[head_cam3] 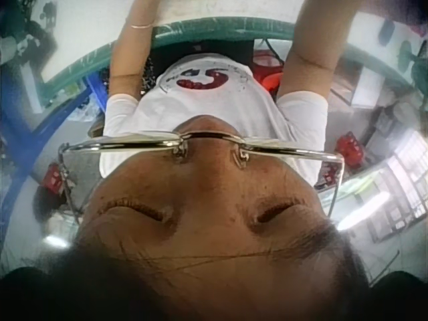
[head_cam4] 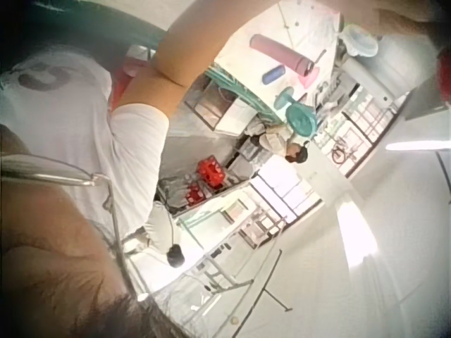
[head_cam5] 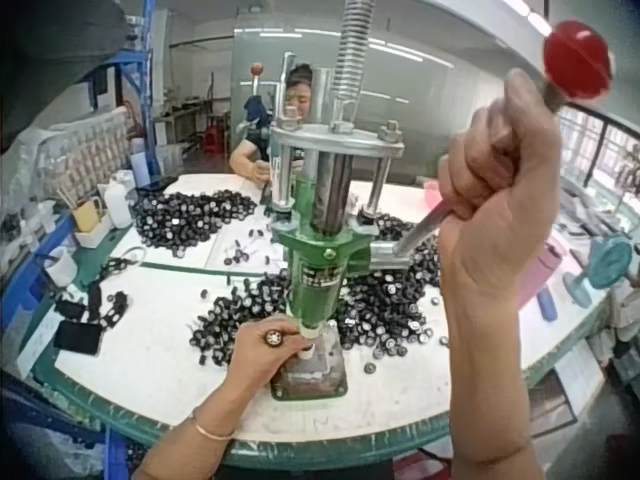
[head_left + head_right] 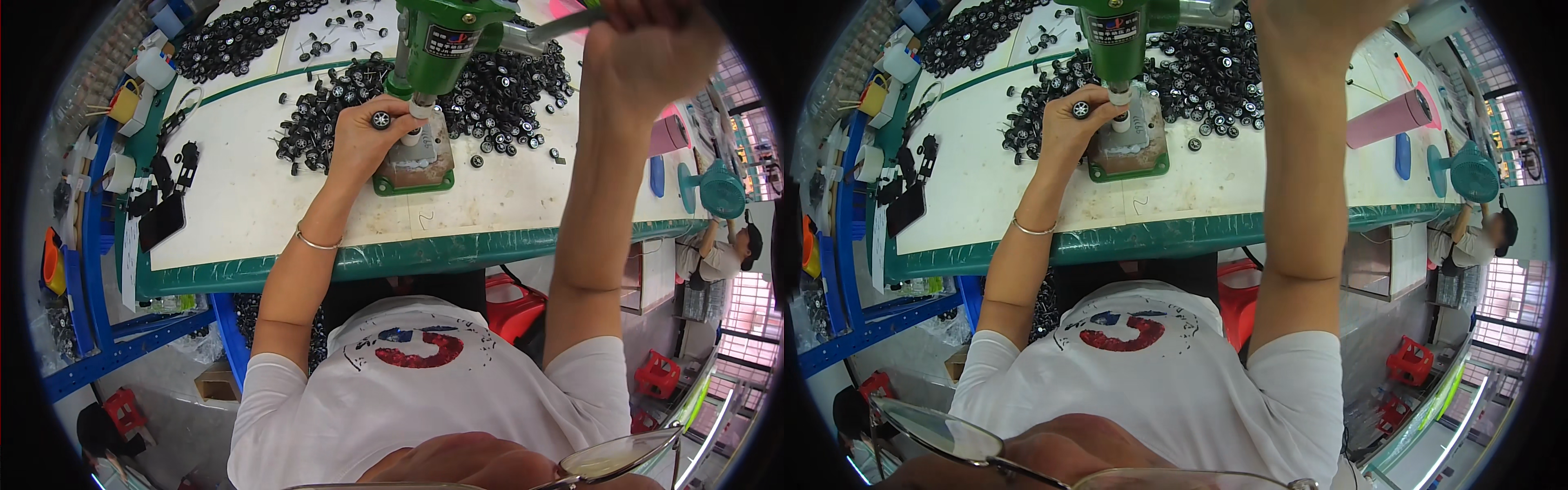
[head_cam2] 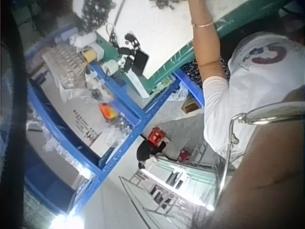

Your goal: The person sits at a workbench and repeatedly picks up small black cylindrical components and metal rings. They place the components into a green manual press machine and pull down a lever to assemble them. The finished parts are dropped into a blue bin below the table. The process is repeated continuously throughout the video.

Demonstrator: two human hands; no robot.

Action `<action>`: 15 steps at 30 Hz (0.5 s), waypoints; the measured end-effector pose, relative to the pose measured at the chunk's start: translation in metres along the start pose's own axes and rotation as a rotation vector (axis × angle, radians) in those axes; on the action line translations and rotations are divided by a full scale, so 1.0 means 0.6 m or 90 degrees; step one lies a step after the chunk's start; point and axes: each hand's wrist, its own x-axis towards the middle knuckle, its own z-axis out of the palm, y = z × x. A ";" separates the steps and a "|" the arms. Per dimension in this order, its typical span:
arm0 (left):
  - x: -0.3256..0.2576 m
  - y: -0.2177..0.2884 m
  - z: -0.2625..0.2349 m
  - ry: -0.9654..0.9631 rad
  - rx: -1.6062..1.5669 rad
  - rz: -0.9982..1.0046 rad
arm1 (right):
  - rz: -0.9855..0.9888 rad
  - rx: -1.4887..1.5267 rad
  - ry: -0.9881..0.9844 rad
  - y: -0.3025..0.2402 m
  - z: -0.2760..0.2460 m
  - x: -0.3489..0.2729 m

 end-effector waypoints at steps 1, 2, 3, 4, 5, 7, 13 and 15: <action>0.001 0.003 0.000 -0.002 0.002 0.002 | -0.012 -0.005 0.006 -0.004 -0.002 -0.003; 0.002 0.000 0.001 -0.004 0.008 0.012 | -0.022 -0.010 0.011 -0.008 -0.005 -0.008; 0.003 -0.008 0.002 -0.004 0.015 0.023 | -0.029 -0.016 0.016 -0.013 -0.008 -0.014; 0.005 -0.013 -0.001 -0.001 0.027 0.038 | -0.035 -0.047 0.058 -0.009 -0.004 -0.016; 0.005 -0.016 -0.001 -0.003 0.022 0.032 | 0.002 0.020 0.113 -0.008 -0.001 -0.015; 0.004 -0.019 0.004 -0.006 0.012 0.020 | 0.055 0.162 0.236 -0.005 0.004 -0.014; 0.003 -0.015 0.004 -0.039 -0.053 -0.056 | 0.206 -0.026 0.047 0.036 0.003 0.035; 0.008 -0.019 0.000 -0.014 -0.060 -0.048 | 0.328 -0.042 0.039 0.108 -0.021 0.073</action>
